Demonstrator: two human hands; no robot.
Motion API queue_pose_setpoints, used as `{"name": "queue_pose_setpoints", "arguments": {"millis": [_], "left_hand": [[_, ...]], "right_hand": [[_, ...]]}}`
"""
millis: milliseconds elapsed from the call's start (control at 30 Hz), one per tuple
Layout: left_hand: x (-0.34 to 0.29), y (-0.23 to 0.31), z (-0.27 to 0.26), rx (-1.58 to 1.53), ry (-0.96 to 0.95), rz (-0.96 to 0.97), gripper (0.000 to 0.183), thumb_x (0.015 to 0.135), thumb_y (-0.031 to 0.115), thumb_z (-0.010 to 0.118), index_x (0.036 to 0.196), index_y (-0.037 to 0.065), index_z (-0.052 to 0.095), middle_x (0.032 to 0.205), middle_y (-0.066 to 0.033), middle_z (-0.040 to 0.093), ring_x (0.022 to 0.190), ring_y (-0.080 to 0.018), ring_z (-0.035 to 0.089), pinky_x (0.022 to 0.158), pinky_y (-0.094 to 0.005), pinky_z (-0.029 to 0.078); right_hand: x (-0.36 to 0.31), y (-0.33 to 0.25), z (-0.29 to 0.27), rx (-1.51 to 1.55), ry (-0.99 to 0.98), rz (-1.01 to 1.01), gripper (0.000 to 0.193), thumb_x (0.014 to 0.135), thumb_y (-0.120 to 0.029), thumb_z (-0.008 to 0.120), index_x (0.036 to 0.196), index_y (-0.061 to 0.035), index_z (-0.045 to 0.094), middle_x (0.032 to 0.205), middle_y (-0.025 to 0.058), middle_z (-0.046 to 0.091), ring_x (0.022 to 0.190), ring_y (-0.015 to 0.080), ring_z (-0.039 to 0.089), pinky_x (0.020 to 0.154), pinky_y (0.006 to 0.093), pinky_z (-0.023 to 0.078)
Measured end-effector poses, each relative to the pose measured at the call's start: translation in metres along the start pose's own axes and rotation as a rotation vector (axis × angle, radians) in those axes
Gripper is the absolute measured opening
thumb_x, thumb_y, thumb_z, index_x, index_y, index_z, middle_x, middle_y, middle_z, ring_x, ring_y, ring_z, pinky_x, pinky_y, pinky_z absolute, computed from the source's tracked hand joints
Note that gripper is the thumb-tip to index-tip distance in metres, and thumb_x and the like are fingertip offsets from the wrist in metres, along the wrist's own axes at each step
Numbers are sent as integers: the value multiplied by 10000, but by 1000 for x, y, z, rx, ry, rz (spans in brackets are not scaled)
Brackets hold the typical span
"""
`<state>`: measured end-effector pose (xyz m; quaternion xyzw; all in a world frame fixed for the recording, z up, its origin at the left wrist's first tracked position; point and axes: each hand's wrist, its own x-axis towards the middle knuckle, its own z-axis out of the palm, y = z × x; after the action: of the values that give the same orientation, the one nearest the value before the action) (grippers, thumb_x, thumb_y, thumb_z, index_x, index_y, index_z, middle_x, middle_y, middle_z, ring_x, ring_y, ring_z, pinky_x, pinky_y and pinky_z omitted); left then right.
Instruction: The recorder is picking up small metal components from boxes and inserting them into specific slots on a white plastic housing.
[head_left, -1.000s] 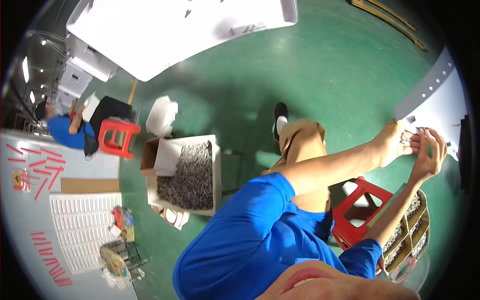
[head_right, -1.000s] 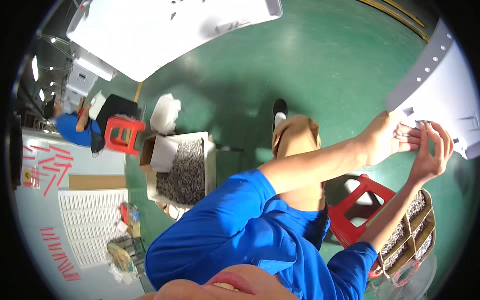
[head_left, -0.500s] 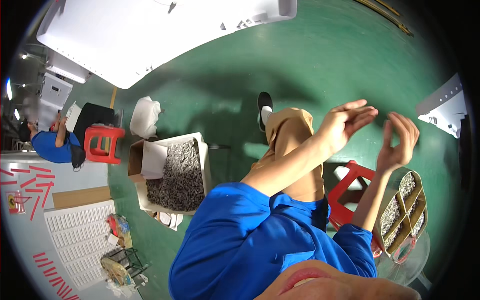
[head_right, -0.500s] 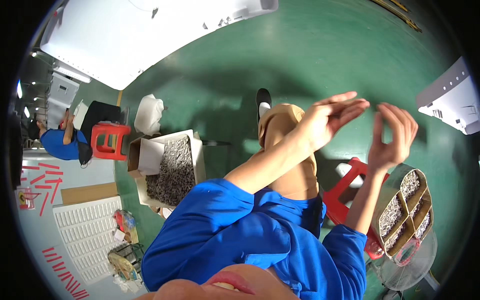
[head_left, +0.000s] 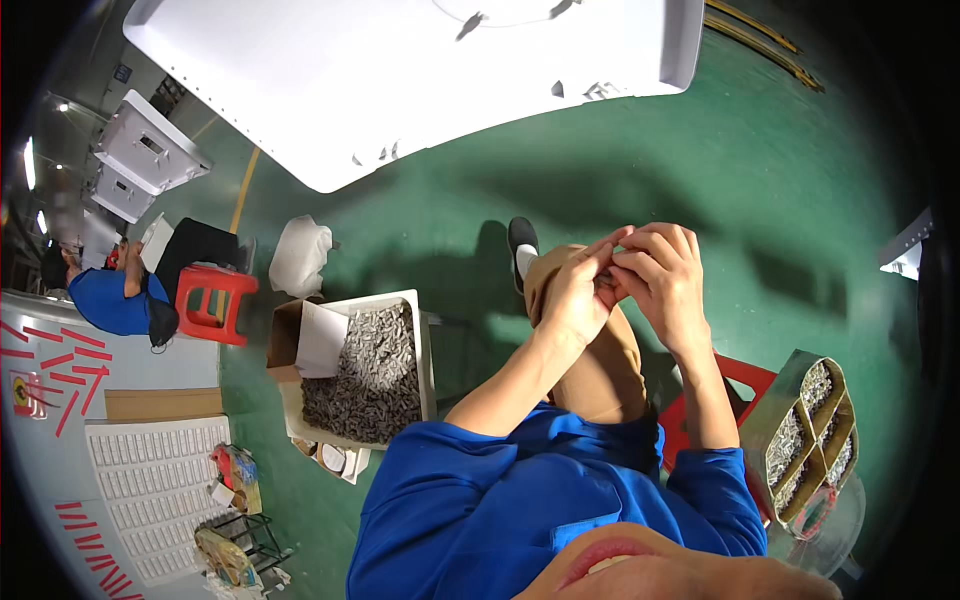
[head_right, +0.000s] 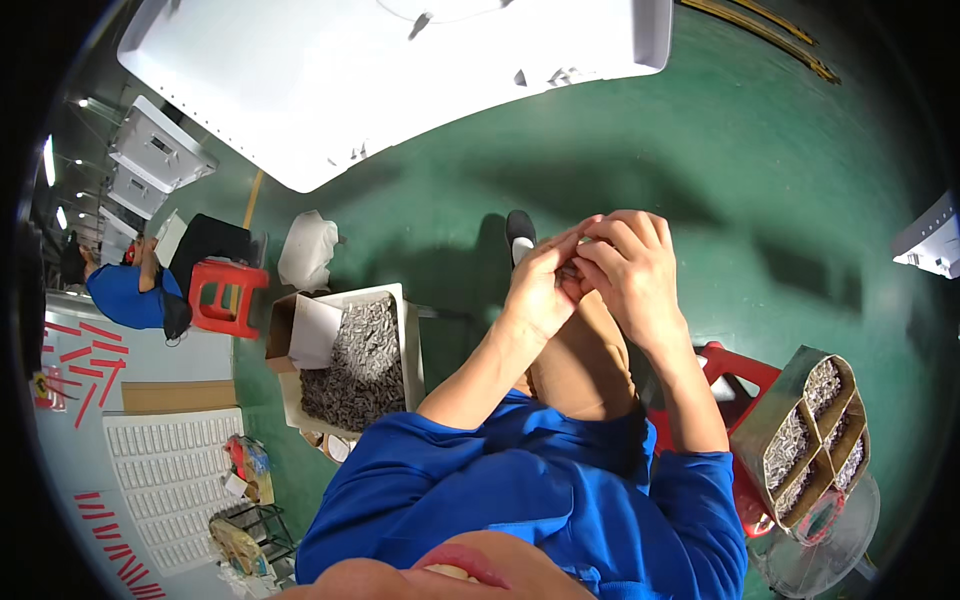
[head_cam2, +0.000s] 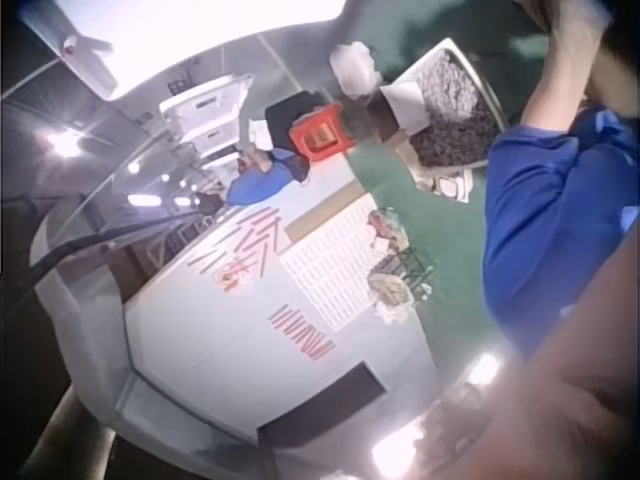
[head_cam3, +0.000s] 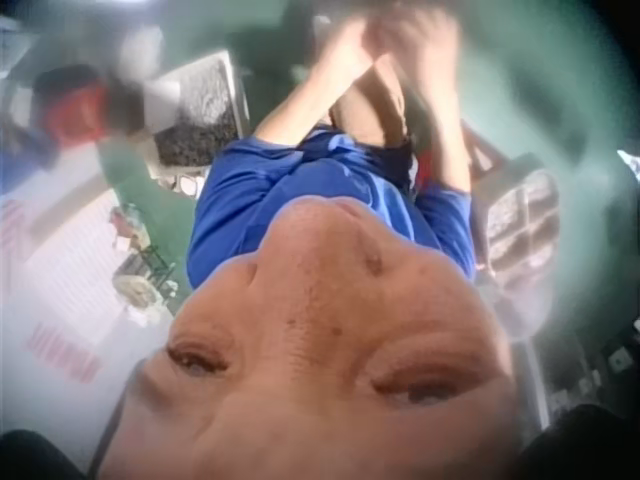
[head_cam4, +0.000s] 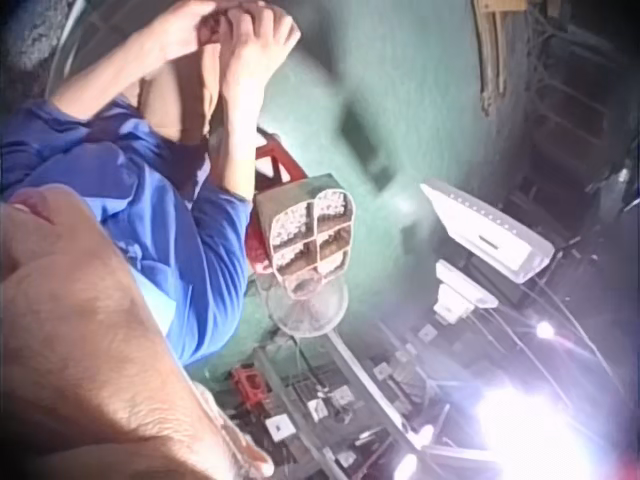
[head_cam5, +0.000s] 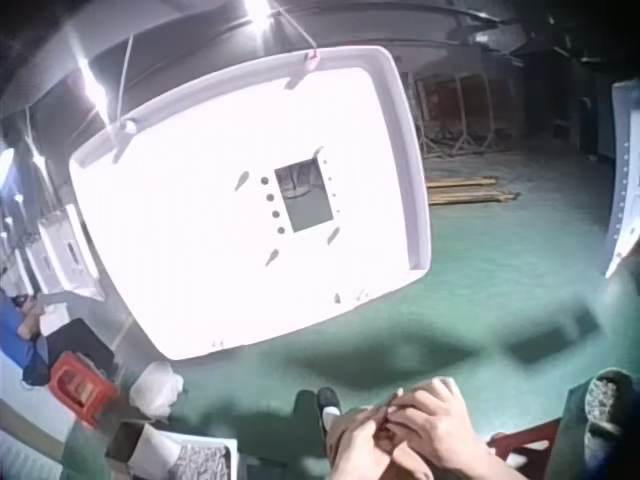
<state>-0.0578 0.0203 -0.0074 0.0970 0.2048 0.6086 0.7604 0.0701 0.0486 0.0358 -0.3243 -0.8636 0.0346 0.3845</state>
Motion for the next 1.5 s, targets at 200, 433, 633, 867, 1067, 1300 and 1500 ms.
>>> {"name": "queue_pose_setpoints", "arguments": {"millis": [200, 433, 633, 867, 1067, 1300, 1500], "left_hand": [[-40, 23, -62, -286, -13, -14, 259, 972, 176, 402, 1024, -19, 565, 958, -98, 605, 899, -180, 595, 860, -361, 494], [-113, 48, -107, -404, -64, 119, 326, 964, 172, 394, 1156, -64, 509, 1037, -141, 601, 958, -243, 597, 936, -432, 463], [-175, 84, -142, -237, 125, 327, 313, 926, 109, 456, 1176, -75, 496, 1080, -175, 584, 1086, -286, 555, 1014, -464, 416], [-277, 149, -231, -26, 354, 518, 299, 944, 97, 415, 1174, -54, 531, 827, -46, 555, 597, -67, 409, 497, -186, 321], [-331, 191, -264, 571, 865, 611, 215, 926, 58, 460, 1077, -10, 598, 692, 14, 473, 487, -21, 323, 410, -168, 234], [-309, 179, -272, 1056, 878, 369, 154, 856, 102, 625, 938, -20, 672, 624, 48, 511, 511, -35, 415, 446, -201, 314], [-267, 164, -273, 1787, 1077, 225, 223, 720, 245, 746, 831, 54, 713, 705, -116, 667, 588, -233, 633, 573, -323, 479]], "right_hand": [[8, -39, 42, 58, -139, -261, 183, 608, -97, 688, 782, -54, 649, 874, 20, 636, 872, 212, 581, 771, 347, 448], [10, -95, 93, 146, -239, -469, 227, 579, -102, 660, 794, -57, 600, 805, 30, 602, 810, 219, 577, 713, 339, 458], [15, -126, 153, 448, -371, -228, 70, 808, -15, 636, 833, -11, 571, 750, 84, 569, 686, 222, 568, 608, 293, 462], [31, -180, 244, 1139, -642, 152, 96, 836, -31, 648, 912, 17, 618, 787, 18, 635, 759, 64, 576, 710, 230, 484], [21, -206, 315, 1282, -811, 80, 373, 823, -86, 671, 1173, -19, 562, 1066, 88, 620, 875, 132, 622, 768, 265, 500], [-21, -171, 322, 1092, -884, 182, 255, 834, -80, 651, 1084, -30, 632, 898, 51, 678, 821, 103, 627, 747, 248, 503], [-39, -190, 321, 1075, -967, 177, 246, 846, -31, 630, 1091, -27, 633, 926, 40, 662, 802, 77, 599, 754, 213, 487]]}}
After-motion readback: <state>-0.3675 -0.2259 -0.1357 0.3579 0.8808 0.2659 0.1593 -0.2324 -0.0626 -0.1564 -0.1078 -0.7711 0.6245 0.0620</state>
